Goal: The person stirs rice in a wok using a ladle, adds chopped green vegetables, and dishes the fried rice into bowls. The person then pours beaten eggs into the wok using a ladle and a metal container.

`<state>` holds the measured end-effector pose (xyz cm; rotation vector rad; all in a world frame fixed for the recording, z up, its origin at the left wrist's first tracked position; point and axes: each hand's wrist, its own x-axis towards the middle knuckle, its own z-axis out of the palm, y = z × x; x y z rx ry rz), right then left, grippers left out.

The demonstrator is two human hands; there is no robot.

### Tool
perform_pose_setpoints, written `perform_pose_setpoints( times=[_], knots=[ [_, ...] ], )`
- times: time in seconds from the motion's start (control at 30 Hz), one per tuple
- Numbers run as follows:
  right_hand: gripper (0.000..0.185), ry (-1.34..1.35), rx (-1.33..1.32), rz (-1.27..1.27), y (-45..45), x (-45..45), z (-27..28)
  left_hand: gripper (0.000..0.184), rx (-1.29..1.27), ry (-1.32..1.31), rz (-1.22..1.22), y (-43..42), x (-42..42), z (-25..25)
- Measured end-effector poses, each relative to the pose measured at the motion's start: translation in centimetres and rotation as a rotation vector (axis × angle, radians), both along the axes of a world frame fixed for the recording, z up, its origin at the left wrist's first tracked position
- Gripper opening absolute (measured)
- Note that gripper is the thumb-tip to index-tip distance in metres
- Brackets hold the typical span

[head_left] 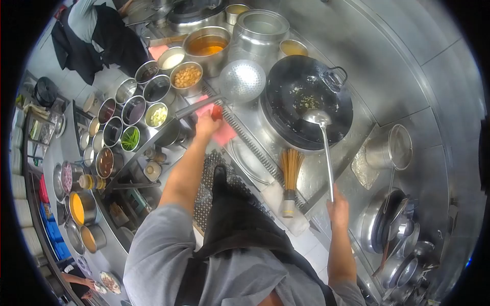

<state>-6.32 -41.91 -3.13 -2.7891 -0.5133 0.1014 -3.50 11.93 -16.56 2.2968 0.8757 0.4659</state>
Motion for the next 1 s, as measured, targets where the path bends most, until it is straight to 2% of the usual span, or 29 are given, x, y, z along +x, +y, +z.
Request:
perform_pose_setpoints(
  times=[0.07, 0.23, 0.3, 0.33, 0.37, 0.4, 0.43, 0.5, 0.53, 0.57, 0.6, 0.63, 0.7, 0.73, 0.8, 0.83, 0.87, 1.0],
  knots=[
    [0.063, 0.003, -0.004, -0.054, 0.7, 0.2, 0.2, 0.050, -0.029, 0.508, -0.024, 0.0, 2.1, 1.2],
    [0.051, -0.058, 0.090, -0.251, 3.5, -0.4, 0.4, 0.046, -0.177, 0.450, -0.154, 1.9, 1.1, 1.1],
    [0.044, -0.384, 0.090, -0.224, 5.3, -1.1, 1.7, 0.048, -1.084, 0.006, -0.256, 3.3, -0.1, 0.9],
    [0.038, -0.228, 0.269, -0.276, 7.1, -1.5, 3.4, 0.048, -1.079, 0.011, -0.256, 3.2, -1.0, 2.4],
    [0.038, -0.223, 0.276, -0.276, 8.8, -1.7, 4.0, 0.049, -1.418, -0.167, -0.275, 2.8, -1.9, 3.8],
    [0.036, -0.153, 0.418, -0.224, 10.7, -1.9, 4.3, 0.050, -1.749, -0.358, -0.289, 2.3, -2.8, 5.5],
    [0.033, -0.082, 0.559, -0.171, 12.8, -2.0, 4.6, 0.060, -1.888, -0.360, -0.304, 2.0, -3.3, 6.2],
    [0.028, -0.022, 0.656, -0.015, 17.7, -1.5, 5.2, 0.064, -1.951, -0.322, -0.475, 0.7, -4.4, 10.0],
    [0.026, 0.002, 0.678, -0.006, 21.4, -1.5, 8.0, 0.065, -1.918, -0.325, -0.528, -0.1, -4.4, 11.5],
    [0.026, 0.010, 0.703, 0.065, 23.8, -0.7, 7.6, 0.066, -1.891, -0.320, -0.576, -0.7, -4.7, 12.1],
    [0.026, 0.017, 0.726, 0.135, 25.8, 0.3, 7.3, 0.059, -1.918, -0.157, -0.620, 0.0, -4.7, 10.7],
    [0.026, -0.081, 0.695, 0.216, 28.4, 1.0, 8.3, 0.059, -1.926, -0.146, -0.623, 0.0, -4.6, 11.7],
    [0.025, -0.209, 0.647, 0.378, 33.4, 2.3, 8.9, 0.051, -1.418, 0.293, -0.734, -0.3, -4.3, 15.1],
    [0.024, -0.239, 0.634, 0.459, 35.2, 3.3, 7.9, 0.038, -1.311, 0.175, -0.734, -0.8, -4.2, 12.8],
    [0.018, -0.281, 0.469, 0.632, 36.4, 7.3, 1.8, 0.035, -1.247, 0.194, -0.781, -0.2, -4.0, 13.7],
    [0.015, -0.175, 0.264, 0.360, 35.5, 9.3, -2.0, 0.033, -1.182, 0.203, -0.825, 0.4, -3.9, 14.0],
    [0.016, -0.204, 0.226, 0.226, 34.0, 10.3, -3.6, 0.028, -1.037, 0.268, -0.781, 1.4, -3.6, 13.1],
    [0.017, -0.064, 0.304, 0.112, 30.0, 8.1, -2.7, 0.027, -1.072, 0.374, -0.696, 3.8, -2.4, 9.0]
  ],
)
